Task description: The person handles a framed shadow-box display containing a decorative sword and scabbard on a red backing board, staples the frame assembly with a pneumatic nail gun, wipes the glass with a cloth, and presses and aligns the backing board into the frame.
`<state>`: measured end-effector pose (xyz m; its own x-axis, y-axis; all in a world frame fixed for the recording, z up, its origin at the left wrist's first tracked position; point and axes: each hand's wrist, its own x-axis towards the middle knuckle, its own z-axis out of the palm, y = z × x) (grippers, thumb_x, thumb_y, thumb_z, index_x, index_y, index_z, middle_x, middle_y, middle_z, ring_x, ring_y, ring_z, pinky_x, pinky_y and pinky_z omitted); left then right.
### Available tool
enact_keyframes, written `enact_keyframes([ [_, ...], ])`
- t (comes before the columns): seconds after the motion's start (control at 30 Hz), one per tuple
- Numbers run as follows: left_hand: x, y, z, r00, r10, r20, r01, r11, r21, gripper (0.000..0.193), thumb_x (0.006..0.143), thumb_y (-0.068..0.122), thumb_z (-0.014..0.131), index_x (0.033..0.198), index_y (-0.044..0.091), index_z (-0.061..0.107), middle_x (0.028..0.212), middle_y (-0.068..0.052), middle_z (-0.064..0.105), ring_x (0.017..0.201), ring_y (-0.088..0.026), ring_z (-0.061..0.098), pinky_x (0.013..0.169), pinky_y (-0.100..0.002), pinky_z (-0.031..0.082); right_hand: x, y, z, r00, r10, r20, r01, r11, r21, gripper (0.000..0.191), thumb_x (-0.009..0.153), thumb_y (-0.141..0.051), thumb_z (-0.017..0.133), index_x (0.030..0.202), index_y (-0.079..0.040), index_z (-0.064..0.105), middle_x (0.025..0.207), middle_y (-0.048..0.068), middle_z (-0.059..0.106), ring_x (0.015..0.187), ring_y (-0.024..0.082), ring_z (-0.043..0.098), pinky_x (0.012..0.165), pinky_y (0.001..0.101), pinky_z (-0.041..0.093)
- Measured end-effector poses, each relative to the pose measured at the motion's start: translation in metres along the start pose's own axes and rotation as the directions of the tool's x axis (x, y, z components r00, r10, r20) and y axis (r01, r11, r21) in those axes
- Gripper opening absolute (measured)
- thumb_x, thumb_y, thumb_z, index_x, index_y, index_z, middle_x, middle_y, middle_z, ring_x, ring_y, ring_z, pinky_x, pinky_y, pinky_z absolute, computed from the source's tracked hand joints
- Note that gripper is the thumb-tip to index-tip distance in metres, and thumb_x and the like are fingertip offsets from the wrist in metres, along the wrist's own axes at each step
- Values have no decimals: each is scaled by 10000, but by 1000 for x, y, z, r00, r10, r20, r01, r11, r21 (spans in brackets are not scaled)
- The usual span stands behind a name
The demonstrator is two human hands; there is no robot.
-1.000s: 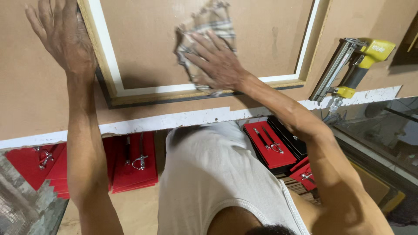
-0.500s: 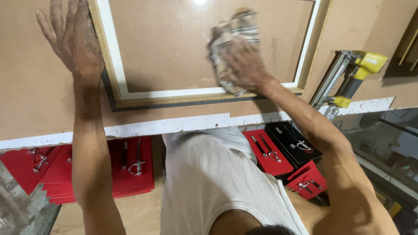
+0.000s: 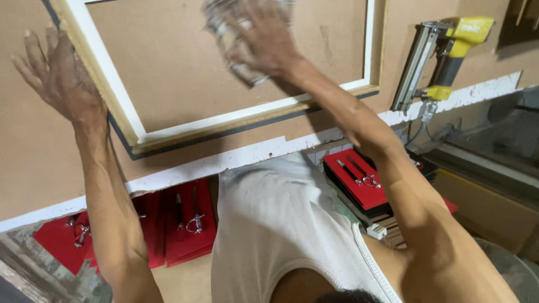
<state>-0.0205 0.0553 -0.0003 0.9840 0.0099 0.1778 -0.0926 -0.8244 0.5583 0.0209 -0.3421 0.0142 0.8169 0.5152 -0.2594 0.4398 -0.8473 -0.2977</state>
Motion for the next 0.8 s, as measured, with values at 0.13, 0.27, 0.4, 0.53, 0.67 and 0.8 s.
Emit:
enact_keyframes([
  [0.13,-5,-9,6,999,47,-17,-45,995,90,547,1151,444,394,1444,93,695,1482,-178,679,1502,-393,378,1205,-616,91,-86,61,-8,879,454,-148,-469,879,-90,824,1124,-640,421,1675,-92,145,1651,351,177,1539,510,168,1267,663,162],
  [0.27,-6,-15,9,999,41,25,-43,993,106,639,1193,498,287,1468,57,657,1511,-200,653,1511,-441,369,1204,-664,96,-112,1,21,632,772,64,-774,633,5,929,1062,-654,347,1613,20,22,1555,493,39,1441,648,0,1196,710,63],
  [0.4,-9,-12,8,997,77,1,-77,994,79,789,1082,667,276,1437,90,681,1489,-190,652,1480,-458,370,1162,-691,70,-107,-29,24,529,795,298,-847,519,118,997,1005,-675,320,1592,59,-12,1549,531,-36,1424,678,-68,1146,717,130],
  [0.53,-11,-7,4,997,65,38,-68,995,68,827,1063,712,352,1486,54,621,1483,-197,634,1477,-481,353,1157,-698,72,-137,12,17,567,791,229,-824,548,147,1080,1040,-723,329,1571,145,-31,1526,540,-1,1414,680,-41,1217,713,67],
  [0.67,-8,-5,3,997,72,35,-74,993,90,706,1153,624,385,1445,33,636,1462,-218,676,1468,-483,385,1160,-681,80,-170,54,23,689,708,155,-724,682,104,1086,1028,-724,427,1594,109,21,1543,535,36,1433,695,-62,1188,715,82],
  [0.8,-3,-6,3,999,48,16,-49,996,73,620,1170,517,390,1375,14,690,1384,-241,708,1414,-473,429,1137,-671,112,-157,94,10,904,413,-110,-408,911,66,1073,1019,-727,516,1633,42,86,1589,461,199,1494,630,62,1226,717,105],
])
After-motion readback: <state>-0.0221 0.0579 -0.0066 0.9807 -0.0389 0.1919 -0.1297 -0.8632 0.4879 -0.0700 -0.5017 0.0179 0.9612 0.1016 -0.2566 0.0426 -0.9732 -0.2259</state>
